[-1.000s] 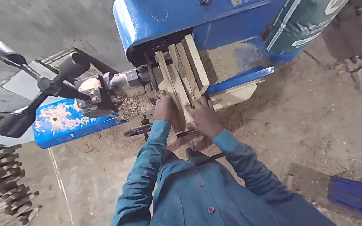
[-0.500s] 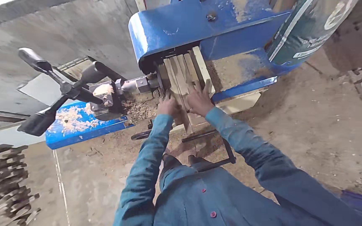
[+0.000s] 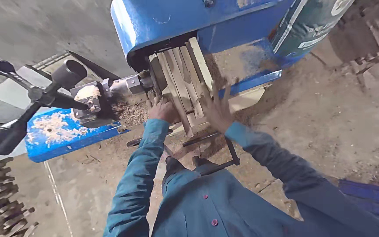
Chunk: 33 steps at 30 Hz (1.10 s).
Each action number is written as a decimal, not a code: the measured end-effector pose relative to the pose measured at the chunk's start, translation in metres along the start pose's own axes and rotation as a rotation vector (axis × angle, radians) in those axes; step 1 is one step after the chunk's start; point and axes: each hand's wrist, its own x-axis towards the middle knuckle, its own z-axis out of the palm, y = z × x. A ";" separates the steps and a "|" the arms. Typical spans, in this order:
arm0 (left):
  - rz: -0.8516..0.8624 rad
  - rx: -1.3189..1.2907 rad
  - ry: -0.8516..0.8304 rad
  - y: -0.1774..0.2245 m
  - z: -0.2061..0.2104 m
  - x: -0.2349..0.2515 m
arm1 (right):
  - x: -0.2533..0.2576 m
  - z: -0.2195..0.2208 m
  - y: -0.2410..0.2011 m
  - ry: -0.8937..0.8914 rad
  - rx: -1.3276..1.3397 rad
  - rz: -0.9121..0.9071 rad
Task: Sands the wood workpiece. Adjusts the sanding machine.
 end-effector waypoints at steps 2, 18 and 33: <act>-0.008 -0.040 0.001 -0.002 0.003 -0.002 | 0.000 0.008 -0.010 0.049 0.006 0.015; -0.123 0.073 0.156 0.034 0.045 -0.006 | -0.005 0.010 -0.035 -0.079 0.165 -0.024; -0.651 0.050 0.969 -0.259 -0.038 -0.148 | 0.154 0.024 -0.056 0.539 1.051 0.441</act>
